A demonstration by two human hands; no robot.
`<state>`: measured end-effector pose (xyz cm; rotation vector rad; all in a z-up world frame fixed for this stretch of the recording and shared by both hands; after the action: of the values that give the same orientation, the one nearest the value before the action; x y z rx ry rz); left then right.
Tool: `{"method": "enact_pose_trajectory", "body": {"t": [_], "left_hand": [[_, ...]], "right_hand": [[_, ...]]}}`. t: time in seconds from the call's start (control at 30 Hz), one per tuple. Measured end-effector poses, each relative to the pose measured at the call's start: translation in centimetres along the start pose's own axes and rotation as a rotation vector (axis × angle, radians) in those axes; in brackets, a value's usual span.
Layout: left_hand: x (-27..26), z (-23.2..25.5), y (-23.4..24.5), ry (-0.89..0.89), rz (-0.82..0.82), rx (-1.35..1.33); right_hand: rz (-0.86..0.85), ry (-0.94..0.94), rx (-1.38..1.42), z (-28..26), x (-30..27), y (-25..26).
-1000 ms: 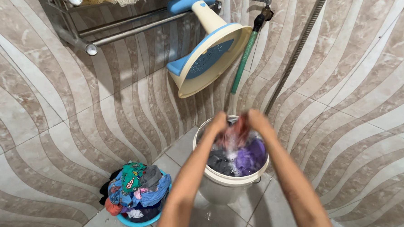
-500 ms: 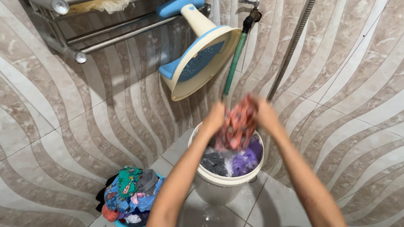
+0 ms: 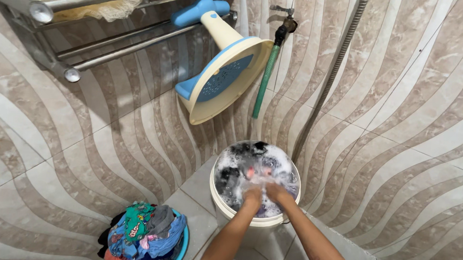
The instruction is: The person washes clothes by hand in a bucket, scrubbing various garments including a pink patterned item, black items, and blue items, before placing them into a smaller blue bin.
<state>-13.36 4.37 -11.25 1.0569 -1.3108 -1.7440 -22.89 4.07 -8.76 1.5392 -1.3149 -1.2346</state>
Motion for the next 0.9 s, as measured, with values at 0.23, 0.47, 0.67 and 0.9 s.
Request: {"method": "enact_pose_trajectory", "body": {"t": [0.23, 0.47, 0.67, 0.9], "left_hand": [[1.3, -0.7, -0.6, 0.002, -0.112, -0.127], [1.9, -2.0, 0.9, -0.045, -0.058, -0.185], [5.2, -5.9, 6.9, -0.093, 0.051, -0.199], [3.7, -7.8, 26.2, -0.211, 0.536, -0.355]], "right_hand": [[-0.166, -0.08, 0.009, -0.1, 2.1, -0.4], [-0.238, -0.044, 0.109, -0.4, 2.9, 0.5], [-0.342, -0.003, 0.606, 0.4, 5.4, 7.7], [0.166, 0.253, 1.073, -1.6, 1.4, 29.1]]}}
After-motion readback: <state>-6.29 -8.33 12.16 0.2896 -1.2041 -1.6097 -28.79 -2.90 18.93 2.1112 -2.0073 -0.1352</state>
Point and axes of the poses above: each hand's wrist, its own x-axis towards the middle knuckle, its own y-axis out of the back of the hand, z = x × y, the point moved 5 cm from there along x, towards the middle knuckle, and after that the axes turned 15 degrees about -y, right-handed, at the moved point
